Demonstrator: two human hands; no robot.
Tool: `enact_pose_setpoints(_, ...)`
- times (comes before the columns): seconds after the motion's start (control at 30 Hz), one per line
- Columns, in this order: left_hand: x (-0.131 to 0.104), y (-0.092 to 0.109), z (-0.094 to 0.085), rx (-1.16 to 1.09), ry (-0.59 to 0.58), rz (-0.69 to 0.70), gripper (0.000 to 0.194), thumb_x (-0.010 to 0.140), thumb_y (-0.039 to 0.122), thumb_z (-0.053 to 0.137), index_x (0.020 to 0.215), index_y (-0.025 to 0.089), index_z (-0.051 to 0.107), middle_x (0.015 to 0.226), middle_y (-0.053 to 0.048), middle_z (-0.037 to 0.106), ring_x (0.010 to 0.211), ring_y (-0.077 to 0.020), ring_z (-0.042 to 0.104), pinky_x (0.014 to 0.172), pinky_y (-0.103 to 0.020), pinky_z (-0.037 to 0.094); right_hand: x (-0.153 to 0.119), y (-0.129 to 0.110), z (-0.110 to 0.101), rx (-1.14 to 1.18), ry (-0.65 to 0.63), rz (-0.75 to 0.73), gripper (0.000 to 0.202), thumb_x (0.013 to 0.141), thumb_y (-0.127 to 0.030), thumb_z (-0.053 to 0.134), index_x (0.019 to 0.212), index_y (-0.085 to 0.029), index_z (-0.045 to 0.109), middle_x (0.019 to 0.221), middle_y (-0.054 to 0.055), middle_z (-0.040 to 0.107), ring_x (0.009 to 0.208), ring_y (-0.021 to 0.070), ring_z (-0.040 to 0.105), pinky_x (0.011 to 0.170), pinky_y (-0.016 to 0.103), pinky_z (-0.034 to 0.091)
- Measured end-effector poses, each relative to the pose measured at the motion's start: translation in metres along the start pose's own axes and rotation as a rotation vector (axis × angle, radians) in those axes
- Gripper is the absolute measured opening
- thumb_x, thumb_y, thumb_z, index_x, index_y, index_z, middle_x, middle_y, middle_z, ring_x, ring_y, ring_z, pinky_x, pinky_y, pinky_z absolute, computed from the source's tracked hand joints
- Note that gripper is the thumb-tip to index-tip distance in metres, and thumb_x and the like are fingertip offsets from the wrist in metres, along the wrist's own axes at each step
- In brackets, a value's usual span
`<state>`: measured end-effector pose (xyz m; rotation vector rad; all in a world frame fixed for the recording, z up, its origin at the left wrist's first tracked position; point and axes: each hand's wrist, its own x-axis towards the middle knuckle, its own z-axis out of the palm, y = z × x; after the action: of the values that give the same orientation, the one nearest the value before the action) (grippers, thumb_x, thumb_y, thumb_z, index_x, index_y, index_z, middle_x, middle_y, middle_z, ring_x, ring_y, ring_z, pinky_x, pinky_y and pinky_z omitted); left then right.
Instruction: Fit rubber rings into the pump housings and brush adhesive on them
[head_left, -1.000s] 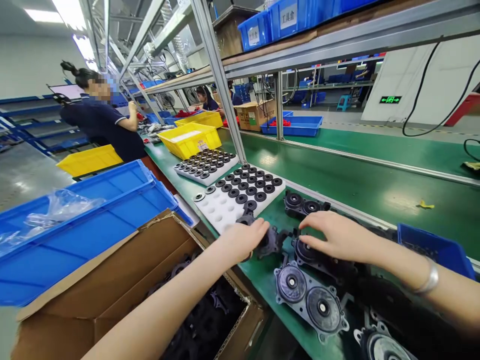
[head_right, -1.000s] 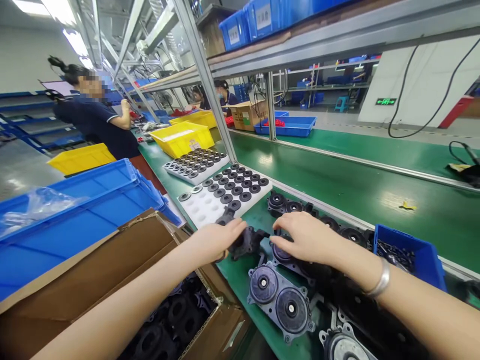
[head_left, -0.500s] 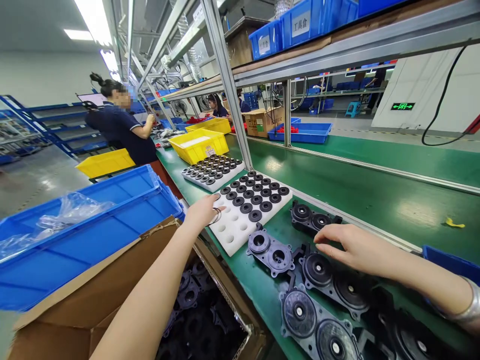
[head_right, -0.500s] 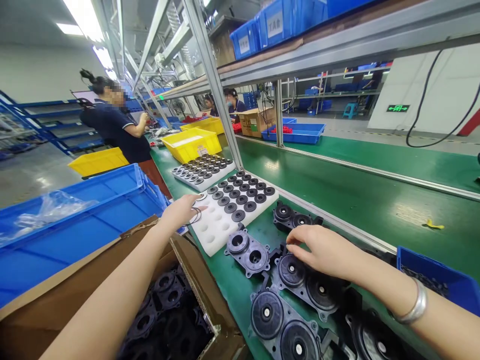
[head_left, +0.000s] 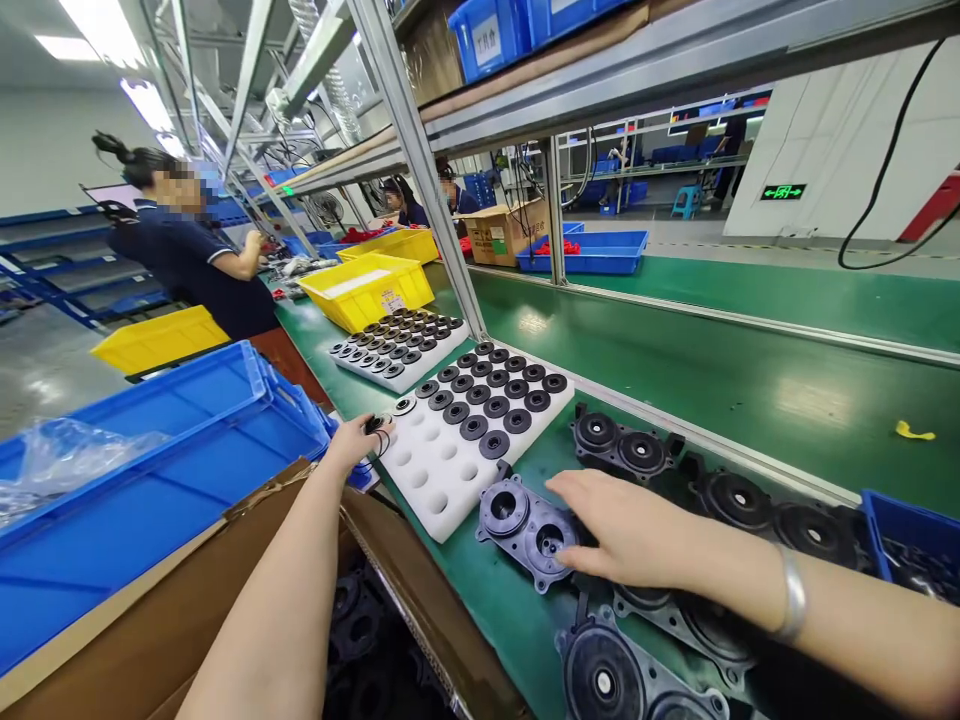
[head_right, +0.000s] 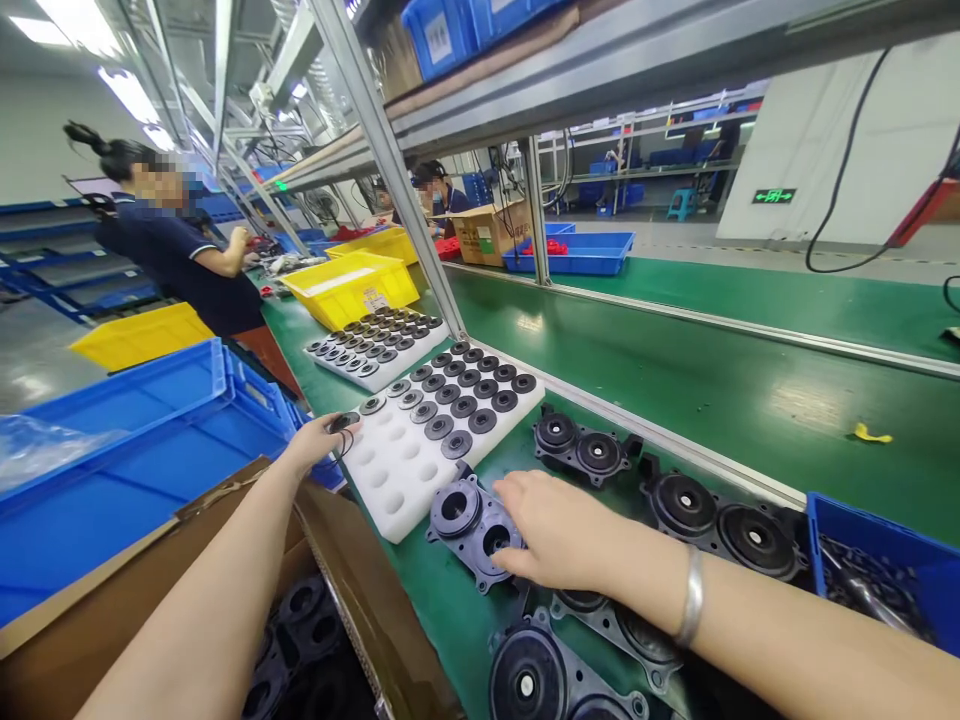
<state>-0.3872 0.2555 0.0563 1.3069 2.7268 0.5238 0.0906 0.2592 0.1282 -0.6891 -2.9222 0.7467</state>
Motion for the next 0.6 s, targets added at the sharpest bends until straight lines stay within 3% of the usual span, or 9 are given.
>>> enact_pose_setpoints(0.1,-0.001,-0.006,0.000,0.031,-0.032,0.022,0.036,0.097,0.039,0.066,0.125,0.016,0.062,0.124,-0.009,0.065,0.109,-0.0254,0.066,0.093,-0.046,0.058,0.021,-0.010,0.019,-0.032,-0.067,0.036,0.089,0.086,-0.045,0.075,0.151,0.005,0.040,0.149,0.031,0.050,0.132,0.0404,0.057,0.112,0.048,0.047)
enact_pose_setpoints(0.17,0.000,-0.007,0.001,0.063,-0.031,0.026,0.035,0.097,0.038,0.066,0.124,0.016,0.062,0.125,-0.009,0.065,0.111,-0.0253,0.066,0.094,-0.047,0.058,0.029,-0.016,0.031,-0.076,-0.106,0.074,0.096,0.085,-0.048,0.073,0.154,0.007,0.035,0.149,0.033,0.049,0.129,0.0426,0.059,0.108,0.050,0.050)
enact_pose_setpoints(0.4,-0.007,0.005,-0.004,0.124,0.064,-0.013,0.039,0.096,0.044,0.066,0.124,0.016,0.062,0.130,-0.011,0.062,0.115,-0.0263,0.064,0.097,-0.049,0.056,0.039,-0.033,0.046,-0.327,-0.167,0.147,0.090,0.092,-0.045,0.059,0.154,0.013,0.030,0.132,0.038,0.059,0.107,0.0435,0.068,0.085,0.052,0.060)
enact_pose_setpoints(0.6,-0.016,0.015,-0.013,0.106,0.125,-0.057,0.035,0.096,0.043,0.067,0.117,0.016,0.065,0.125,-0.010,0.065,0.114,-0.0256,0.064,0.097,-0.048,0.056,0.040,-0.041,0.044,-0.361,-0.211,0.211,0.086,0.097,-0.045,0.052,0.157,0.010,0.025,0.123,0.034,0.064,0.102,0.0407,0.068,0.083,0.049,0.060)
